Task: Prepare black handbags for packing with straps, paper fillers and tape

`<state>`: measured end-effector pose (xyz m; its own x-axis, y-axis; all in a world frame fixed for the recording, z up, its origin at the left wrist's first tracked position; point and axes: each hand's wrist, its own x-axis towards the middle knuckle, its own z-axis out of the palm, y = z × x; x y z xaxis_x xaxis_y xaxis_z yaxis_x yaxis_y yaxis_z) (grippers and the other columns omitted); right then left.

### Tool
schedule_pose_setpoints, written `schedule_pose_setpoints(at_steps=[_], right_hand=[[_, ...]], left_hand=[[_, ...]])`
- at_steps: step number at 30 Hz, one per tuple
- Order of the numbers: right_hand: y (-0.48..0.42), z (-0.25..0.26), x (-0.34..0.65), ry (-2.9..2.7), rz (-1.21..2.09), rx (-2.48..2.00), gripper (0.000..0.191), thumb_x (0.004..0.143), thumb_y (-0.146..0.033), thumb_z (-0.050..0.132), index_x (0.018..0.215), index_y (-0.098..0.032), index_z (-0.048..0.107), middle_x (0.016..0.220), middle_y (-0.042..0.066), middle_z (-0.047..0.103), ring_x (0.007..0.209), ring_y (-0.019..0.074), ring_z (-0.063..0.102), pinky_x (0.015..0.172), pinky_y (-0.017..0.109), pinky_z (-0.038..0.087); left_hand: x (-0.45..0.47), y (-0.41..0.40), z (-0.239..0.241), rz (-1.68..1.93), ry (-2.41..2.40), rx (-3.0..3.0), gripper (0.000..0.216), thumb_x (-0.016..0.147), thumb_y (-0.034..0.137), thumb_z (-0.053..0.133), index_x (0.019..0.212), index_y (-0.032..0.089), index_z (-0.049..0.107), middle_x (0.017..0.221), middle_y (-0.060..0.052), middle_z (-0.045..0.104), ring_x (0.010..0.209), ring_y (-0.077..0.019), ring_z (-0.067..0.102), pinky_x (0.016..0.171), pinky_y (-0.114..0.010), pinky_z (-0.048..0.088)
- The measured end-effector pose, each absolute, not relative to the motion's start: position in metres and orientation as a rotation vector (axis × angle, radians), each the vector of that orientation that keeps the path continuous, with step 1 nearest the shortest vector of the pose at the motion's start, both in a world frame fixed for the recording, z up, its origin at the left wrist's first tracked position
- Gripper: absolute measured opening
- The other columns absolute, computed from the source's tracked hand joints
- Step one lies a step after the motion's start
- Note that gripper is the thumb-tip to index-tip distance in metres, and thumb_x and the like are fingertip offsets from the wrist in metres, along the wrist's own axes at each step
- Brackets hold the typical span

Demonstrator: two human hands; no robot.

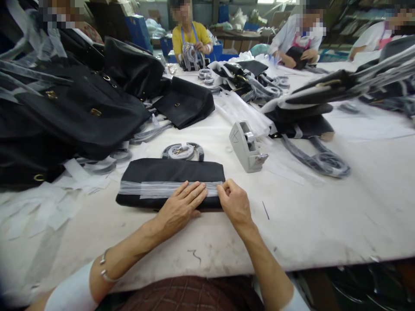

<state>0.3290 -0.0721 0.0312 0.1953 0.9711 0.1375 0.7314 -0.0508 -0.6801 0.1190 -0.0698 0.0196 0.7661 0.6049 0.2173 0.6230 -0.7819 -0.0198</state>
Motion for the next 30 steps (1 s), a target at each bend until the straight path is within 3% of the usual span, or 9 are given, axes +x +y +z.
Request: schedule_pose_setpoints(at_steps=[3,6,9,15,19,23,26,30], right_hand=[[-0.073,0.039,0.341,-1.488,0.401,-1.895,0.026,0.081,-0.041,0.056,0.066,-0.022,0.049,0.057,-0.003,0.052,0.054,0.0137,0.048,0.058,0.026,0.036],[-0.07,0.042,0.342,-1.453,0.347,-1.843,0.033,0.076,-0.045,0.063,0.095,-0.02,0.057,0.086,0.005,0.064,0.073,0.0189,0.058,0.067,0.031,0.044],[-0.065,0.035,0.333,-1.499,0.413,-1.748,0.046,0.073,-0.037,0.063,0.113,-0.017,0.054,0.11,0.012,0.062,0.091,0.0229,0.057,0.08,0.037,0.046],[-0.065,0.026,0.356,-1.208,1.028,-1.592,0.05,0.066,-0.03,0.063,0.114,-0.018,0.054,0.114,0.012,0.062,0.093,0.0225,0.061,0.075,0.036,0.052],[-0.049,0.046,0.411,-1.065,0.835,-1.578,0.043,0.067,-0.037,0.069,0.104,-0.017,0.061,0.1,0.01,0.068,0.087,0.0225,0.063,0.069,0.034,0.052],[-0.009,0.068,0.459,-1.13,0.368,-1.735,0.037,0.074,-0.042,0.064,0.1,-0.016,0.067,0.097,0.01,0.069,0.089,0.0238,0.063,0.082,0.039,0.05],[0.023,0.074,0.477,-1.231,0.537,-1.879,0.036,0.076,-0.046,0.06,0.095,-0.016,0.069,0.101,0.011,0.07,0.096,0.025,0.061,0.086,0.038,0.048],[0.054,0.068,0.486,-1.277,0.905,-1.909,0.034,0.074,-0.051,0.061,0.072,-0.018,0.069,0.082,0.008,0.071,0.077,0.0199,0.063,0.068,0.03,0.049]], left_hand=[[0.12,-0.071,0.021,-0.285,-1.034,-2.871,0.063,0.088,0.039,0.06,0.142,0.02,0.035,0.15,-0.009,0.038,0.139,-0.0249,0.032,0.116,-0.047,0.025],[0.12,-0.071,0.02,-0.282,-1.044,-2.871,0.063,0.089,0.039,0.06,0.143,0.02,0.034,0.15,-0.008,0.037,0.14,-0.0248,0.031,0.116,-0.048,0.025],[0.119,-0.071,0.019,-0.284,-1.036,-2.865,0.061,0.09,0.038,0.058,0.143,0.02,0.035,0.151,-0.007,0.036,0.14,-0.0246,0.03,0.116,-0.048,0.025],[0.118,-0.072,0.015,-0.304,-1.034,-2.846,0.055,0.092,0.036,0.055,0.142,0.024,0.036,0.153,-0.002,0.034,0.14,-0.0246,0.029,0.117,-0.051,0.024],[0.117,-0.071,0.01,-0.417,-1.011,-2.806,0.048,0.096,0.035,0.047,0.141,0.025,0.039,0.152,0.001,0.036,0.139,-0.0223,0.031,0.119,-0.047,0.019],[0.117,-0.069,0.004,-0.561,-0.994,-2.767,0.045,0.095,0.035,0.049,0.138,0.025,0.044,0.148,0.001,0.042,0.137,-0.0208,0.035,0.121,-0.044,0.011],[0.117,-0.067,0.001,-0.61,-0.982,-2.761,0.044,0.094,0.034,0.052,0.137,0.026,0.047,0.144,0.0,0.047,0.136,-0.0203,0.038,0.121,-0.043,0.01],[0.117,-0.067,-0.001,-0.603,-0.989,-2.768,0.046,0.093,0.035,0.052,0.138,0.026,0.046,0.144,-0.002,0.048,0.136,-0.0214,0.038,0.12,-0.045,0.013]])
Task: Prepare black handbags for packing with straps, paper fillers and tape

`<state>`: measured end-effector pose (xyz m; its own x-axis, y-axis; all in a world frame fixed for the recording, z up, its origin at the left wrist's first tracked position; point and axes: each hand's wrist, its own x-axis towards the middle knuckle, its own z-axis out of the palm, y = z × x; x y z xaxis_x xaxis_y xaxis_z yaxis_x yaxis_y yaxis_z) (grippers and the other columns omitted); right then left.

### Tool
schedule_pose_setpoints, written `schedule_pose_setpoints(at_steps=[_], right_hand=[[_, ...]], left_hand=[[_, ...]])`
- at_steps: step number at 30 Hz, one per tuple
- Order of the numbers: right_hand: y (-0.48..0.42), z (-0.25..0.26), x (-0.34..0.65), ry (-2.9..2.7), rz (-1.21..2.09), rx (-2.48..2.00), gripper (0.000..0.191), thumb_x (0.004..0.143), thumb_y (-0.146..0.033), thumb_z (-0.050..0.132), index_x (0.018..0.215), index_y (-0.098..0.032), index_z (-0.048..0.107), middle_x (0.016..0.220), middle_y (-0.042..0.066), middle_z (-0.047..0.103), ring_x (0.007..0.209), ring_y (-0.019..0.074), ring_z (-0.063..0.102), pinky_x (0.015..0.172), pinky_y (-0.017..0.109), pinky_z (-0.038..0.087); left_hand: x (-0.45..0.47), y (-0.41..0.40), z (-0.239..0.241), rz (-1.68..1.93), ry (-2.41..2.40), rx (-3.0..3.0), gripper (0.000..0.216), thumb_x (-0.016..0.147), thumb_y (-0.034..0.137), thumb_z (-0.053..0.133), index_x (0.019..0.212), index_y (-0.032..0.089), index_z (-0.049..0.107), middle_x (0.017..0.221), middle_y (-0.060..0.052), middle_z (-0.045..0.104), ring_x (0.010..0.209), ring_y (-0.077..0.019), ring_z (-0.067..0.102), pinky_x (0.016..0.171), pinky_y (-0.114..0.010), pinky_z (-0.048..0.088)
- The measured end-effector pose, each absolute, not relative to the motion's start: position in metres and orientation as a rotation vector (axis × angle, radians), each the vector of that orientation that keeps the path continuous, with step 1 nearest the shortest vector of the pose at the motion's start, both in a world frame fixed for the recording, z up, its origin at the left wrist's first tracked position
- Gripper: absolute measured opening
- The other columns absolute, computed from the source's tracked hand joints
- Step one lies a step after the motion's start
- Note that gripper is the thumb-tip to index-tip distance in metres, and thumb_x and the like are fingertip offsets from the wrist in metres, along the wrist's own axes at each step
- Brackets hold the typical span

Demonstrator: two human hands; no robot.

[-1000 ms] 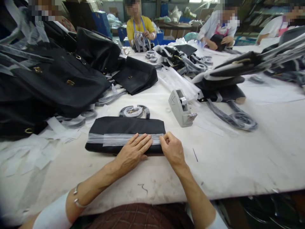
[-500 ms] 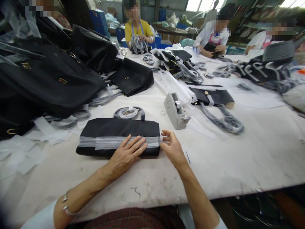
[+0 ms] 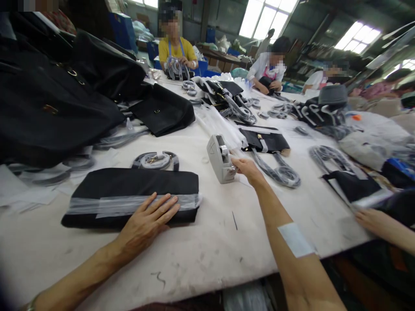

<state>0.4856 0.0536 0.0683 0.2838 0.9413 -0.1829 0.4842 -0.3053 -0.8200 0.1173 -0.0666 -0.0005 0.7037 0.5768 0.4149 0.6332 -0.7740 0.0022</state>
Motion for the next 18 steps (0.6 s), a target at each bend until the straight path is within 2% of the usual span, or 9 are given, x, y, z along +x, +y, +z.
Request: schedule_pose_setpoints(at_steps=[6,9,15,18], right_hand=[[0.067,0.069,0.481,-1.217,0.944,-1.92,0.041,0.067,-0.055,0.068,0.067,-0.014,0.069,0.069,0.007,0.069,0.064,0.0159,0.058,0.057,0.027,0.039],[0.067,0.07,0.47,-1.206,0.969,-1.845,0.035,0.061,-0.049,0.074,0.062,-0.014,0.067,0.062,0.004,0.066,0.058,0.014,0.055,0.058,0.026,0.039],[0.055,0.085,0.461,-1.094,0.948,-1.713,0.031,0.059,-0.043,0.075,0.069,-0.015,0.067,0.064,0.004,0.066,0.055,0.0124,0.056,0.056,0.025,0.044],[0.037,0.099,0.469,-1.039,0.933,-1.653,0.028,0.057,-0.038,0.075,0.07,-0.014,0.068,0.063,0.003,0.065,0.051,0.0093,0.052,0.05,0.022,0.041]], left_hand=[[0.117,-0.067,0.001,-0.601,-0.988,-2.769,0.045,0.093,0.035,0.053,0.137,0.025,0.047,0.143,-0.003,0.048,0.135,-0.0222,0.039,0.12,-0.045,0.013],[0.117,-0.066,0.002,-0.612,-0.975,-2.768,0.046,0.092,0.035,0.055,0.136,0.026,0.048,0.143,-0.002,0.049,0.135,-0.0215,0.039,0.12,-0.044,0.012],[0.118,-0.066,0.002,-0.605,-0.986,-2.773,0.048,0.09,0.036,0.059,0.136,0.027,0.047,0.142,-0.001,0.049,0.135,-0.0202,0.04,0.12,-0.043,0.013],[0.118,-0.067,0.004,-0.609,-1.028,-2.801,0.054,0.09,0.033,0.057,0.14,0.021,0.041,0.142,-0.004,0.05,0.135,-0.0195,0.039,0.12,-0.041,0.013]])
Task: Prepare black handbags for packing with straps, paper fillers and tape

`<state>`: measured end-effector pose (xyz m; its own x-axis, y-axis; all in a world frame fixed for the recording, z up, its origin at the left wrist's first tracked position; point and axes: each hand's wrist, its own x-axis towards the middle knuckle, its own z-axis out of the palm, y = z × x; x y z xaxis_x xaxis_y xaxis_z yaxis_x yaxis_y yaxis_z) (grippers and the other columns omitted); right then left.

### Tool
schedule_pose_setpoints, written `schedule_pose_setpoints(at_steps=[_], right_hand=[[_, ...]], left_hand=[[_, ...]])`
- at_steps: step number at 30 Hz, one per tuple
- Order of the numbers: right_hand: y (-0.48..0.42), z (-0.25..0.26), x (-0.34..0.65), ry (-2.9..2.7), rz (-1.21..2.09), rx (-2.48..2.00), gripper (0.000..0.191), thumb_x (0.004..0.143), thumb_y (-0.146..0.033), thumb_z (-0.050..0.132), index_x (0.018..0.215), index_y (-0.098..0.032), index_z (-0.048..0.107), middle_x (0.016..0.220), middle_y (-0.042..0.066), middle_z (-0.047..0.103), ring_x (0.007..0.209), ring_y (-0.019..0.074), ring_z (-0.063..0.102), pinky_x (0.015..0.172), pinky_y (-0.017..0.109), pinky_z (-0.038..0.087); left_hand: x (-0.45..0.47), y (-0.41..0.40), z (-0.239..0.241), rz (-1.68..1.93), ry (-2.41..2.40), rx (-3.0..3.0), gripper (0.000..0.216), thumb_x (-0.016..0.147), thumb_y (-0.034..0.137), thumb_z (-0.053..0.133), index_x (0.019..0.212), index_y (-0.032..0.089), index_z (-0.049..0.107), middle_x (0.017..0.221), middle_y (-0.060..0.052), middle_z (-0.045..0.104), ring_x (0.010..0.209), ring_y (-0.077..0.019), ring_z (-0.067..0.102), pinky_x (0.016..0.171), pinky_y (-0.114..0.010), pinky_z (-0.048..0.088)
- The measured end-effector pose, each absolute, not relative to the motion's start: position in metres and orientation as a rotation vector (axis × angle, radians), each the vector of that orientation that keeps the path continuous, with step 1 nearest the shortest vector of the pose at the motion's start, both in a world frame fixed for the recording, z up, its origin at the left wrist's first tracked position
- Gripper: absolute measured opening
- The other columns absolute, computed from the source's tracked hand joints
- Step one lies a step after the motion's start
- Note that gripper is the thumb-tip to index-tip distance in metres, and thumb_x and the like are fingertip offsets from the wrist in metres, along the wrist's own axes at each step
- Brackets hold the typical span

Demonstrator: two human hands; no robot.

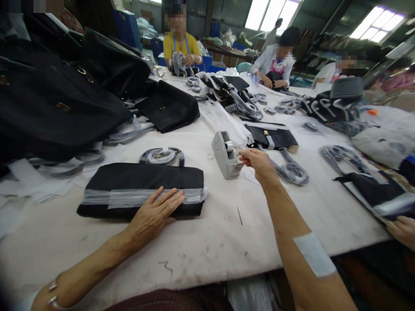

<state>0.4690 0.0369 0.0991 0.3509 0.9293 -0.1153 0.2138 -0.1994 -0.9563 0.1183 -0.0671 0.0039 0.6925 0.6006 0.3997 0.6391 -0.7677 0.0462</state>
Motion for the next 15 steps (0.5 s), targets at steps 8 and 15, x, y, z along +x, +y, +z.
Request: schedule_pose_setpoints(at_steps=[8,15], right_hand=[[-0.008,0.053,0.499,-0.949,0.861,-2.013,0.017,0.055,-0.03,0.071,0.054,-0.015,0.063,0.05,0.001,0.056,0.046,0.0084,0.043,0.045,0.023,0.032],[-0.04,0.078,0.449,-1.343,1.081,-1.832,0.029,0.065,-0.045,0.069,0.066,-0.016,0.067,0.061,0.003,0.062,0.057,0.0123,0.051,0.056,0.024,0.04]], left_hand=[[0.118,-0.068,0.008,-0.541,-1.028,-2.836,0.048,0.091,0.033,0.056,0.138,0.028,0.044,0.145,-0.001,0.046,0.135,-0.0207,0.038,0.119,-0.045,0.015],[0.119,-0.07,0.006,-0.59,-1.018,-2.817,0.039,0.097,0.032,0.047,0.136,0.031,0.047,0.146,0.0,0.045,0.136,-0.0204,0.038,0.118,-0.045,0.019]])
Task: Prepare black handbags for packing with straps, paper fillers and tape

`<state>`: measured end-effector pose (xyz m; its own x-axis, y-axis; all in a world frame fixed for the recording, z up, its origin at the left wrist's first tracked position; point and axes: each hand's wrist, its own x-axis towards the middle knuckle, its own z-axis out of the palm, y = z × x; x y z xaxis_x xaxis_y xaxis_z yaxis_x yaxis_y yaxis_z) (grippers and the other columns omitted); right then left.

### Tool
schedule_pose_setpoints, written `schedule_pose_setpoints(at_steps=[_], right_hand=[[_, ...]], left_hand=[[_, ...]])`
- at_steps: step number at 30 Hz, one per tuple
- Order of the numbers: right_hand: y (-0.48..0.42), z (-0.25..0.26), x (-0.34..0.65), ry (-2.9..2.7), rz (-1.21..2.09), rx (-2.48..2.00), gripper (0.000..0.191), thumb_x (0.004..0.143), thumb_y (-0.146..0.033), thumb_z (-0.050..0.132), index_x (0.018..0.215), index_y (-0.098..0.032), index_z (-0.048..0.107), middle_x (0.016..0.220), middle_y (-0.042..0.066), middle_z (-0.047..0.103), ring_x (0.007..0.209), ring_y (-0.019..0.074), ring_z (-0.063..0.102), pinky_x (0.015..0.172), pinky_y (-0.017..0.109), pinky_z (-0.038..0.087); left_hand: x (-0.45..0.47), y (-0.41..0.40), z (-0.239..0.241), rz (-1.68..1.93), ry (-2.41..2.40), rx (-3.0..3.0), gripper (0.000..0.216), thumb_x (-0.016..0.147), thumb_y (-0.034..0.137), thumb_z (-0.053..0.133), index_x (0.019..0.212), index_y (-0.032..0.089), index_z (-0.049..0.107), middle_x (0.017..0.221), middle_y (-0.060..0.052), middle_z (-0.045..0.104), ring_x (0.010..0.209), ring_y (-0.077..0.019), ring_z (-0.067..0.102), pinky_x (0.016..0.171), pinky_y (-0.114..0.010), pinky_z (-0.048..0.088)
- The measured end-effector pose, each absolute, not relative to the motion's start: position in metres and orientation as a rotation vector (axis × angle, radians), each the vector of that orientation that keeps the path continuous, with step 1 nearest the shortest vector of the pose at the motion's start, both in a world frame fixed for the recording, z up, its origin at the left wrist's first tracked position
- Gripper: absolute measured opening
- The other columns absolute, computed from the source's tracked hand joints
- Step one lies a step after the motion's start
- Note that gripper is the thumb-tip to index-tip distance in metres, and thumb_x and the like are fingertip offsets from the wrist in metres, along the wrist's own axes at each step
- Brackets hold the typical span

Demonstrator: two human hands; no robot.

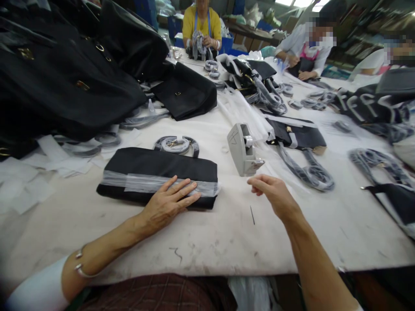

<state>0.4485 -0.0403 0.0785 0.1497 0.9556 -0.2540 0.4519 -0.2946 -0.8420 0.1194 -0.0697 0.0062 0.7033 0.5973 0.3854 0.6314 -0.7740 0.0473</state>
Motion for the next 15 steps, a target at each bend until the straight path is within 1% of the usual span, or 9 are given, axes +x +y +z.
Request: schedule_pose_setpoints(at_steps=[1,3,5,7,9,11,15], right_hand=[[-0.043,0.089,0.429,-1.472,1.179,-1.789,0.03,0.069,-0.046,0.068,0.066,-0.016,0.067,0.062,0.003,0.063,0.059,0.013,0.053,0.058,0.025,0.041],[-0.044,0.103,0.389,-1.694,1.298,-1.722,0.029,0.072,-0.046,0.065,0.064,-0.017,0.066,0.06,0.003,0.063,0.057,0.0136,0.052,0.055,0.025,0.039],[-0.04,0.106,0.358,-1.867,1.307,-1.739,0.027,0.075,-0.043,0.062,0.064,-0.019,0.066,0.057,0.002,0.063,0.053,0.0129,0.05,0.049,0.024,0.035],[-0.032,0.099,0.339,-2.024,1.16,-1.838,0.025,0.075,-0.04,0.061,0.062,-0.02,0.065,0.053,0.0,0.061,0.049,0.0118,0.048,0.047,0.024,0.03],[-0.023,0.092,0.332,-2.162,0.934,-1.973,0.026,0.074,-0.04,0.063,0.058,-0.021,0.063,0.052,0.0,0.06,0.049,0.0118,0.047,0.047,0.025,0.027],[-0.016,0.09,0.33,-2.275,0.746,-2.086,0.028,0.074,-0.043,0.065,0.056,-0.022,0.062,0.053,0.001,0.06,0.052,0.0134,0.05,0.049,0.026,0.026],[-0.006,0.097,0.331,-2.417,0.543,-2.187,0.037,0.072,-0.052,0.069,0.053,-0.022,0.06,0.054,0.005,0.059,0.059,0.0191,0.056,0.053,0.028,0.028]], left_hand=[[0.12,-0.07,0.007,-0.597,-1.023,-2.812,0.038,0.097,0.031,0.045,0.135,0.03,0.047,0.145,0.0,0.046,0.135,-0.0205,0.038,0.117,-0.045,0.02],[0.12,-0.071,0.009,-0.591,-1.033,-2.805,0.038,0.098,0.029,0.043,0.135,0.03,0.047,0.145,0.0,0.046,0.135,-0.0209,0.039,0.117,-0.046,0.021],[0.121,-0.071,0.009,-0.571,-1.031,-2.804,0.038,0.098,0.027,0.041,0.136,0.029,0.046,0.145,-0.001,0.046,0.135,-0.0212,0.039,0.116,-0.047,0.022],[0.121,-0.071,0.009,-0.547,-1.023,-2.808,0.039,0.098,0.027,0.041,0.137,0.029,0.045,0.145,-0.001,0.045,0.136,-0.0213,0.037,0.116,-0.047,0.022],[0.12,-0.071,0.008,-0.525,-1.023,-2.819,0.04,0.098,0.028,0.042,0.138,0.029,0.043,0.146,0.0,0.044,0.137,-0.0214,0.036,0.116,-0.048,0.022],[0.12,-0.071,0.007,-0.506,-1.034,-2.83,0.041,0.098,0.027,0.041,0.139,0.03,0.042,0.147,0.0,0.043,0.137,-0.0217,0.035,0.116,-0.049,0.022],[0.12,-0.071,0.007,-0.495,-1.043,-2.847,0.041,0.099,0.027,0.04,0.139,0.031,0.041,0.148,0.0,0.042,0.138,-0.0219,0.034,0.116,-0.049,0.022]])
